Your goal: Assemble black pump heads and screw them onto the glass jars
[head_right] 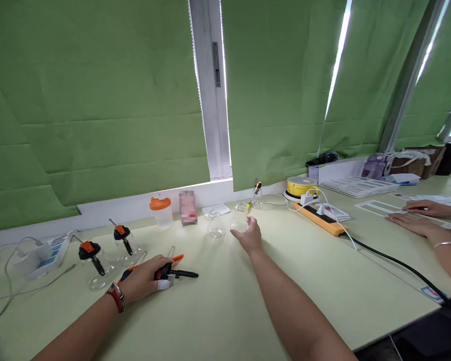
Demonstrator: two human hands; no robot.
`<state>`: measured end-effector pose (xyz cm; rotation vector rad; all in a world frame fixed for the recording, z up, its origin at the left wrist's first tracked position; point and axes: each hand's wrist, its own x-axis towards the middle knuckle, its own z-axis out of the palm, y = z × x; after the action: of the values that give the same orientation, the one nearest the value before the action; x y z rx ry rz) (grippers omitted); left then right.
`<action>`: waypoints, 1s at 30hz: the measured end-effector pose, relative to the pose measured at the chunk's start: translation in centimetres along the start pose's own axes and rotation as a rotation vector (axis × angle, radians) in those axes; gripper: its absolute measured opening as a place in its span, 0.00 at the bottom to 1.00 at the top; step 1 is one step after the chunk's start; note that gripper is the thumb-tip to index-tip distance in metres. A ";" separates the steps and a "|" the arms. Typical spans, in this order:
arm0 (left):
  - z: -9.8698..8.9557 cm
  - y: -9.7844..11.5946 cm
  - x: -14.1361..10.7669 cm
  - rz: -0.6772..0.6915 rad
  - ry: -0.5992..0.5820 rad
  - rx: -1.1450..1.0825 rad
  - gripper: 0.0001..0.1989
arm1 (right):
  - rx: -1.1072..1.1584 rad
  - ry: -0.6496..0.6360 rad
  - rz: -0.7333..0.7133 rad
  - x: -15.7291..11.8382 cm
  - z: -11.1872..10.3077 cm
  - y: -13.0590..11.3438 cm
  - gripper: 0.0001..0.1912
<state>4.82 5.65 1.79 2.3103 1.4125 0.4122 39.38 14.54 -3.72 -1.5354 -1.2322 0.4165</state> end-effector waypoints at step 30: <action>-0.2 0.5 2.0 -0.207 0.469 -0.912 0.28 | 0.771 -0.989 0.117 -3.1 -0.2 -2.9 0.38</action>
<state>5.94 7.27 2.30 1.3598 1.2447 1.2772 36.92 11.43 -2.17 -0.6923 -1.4240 1.6450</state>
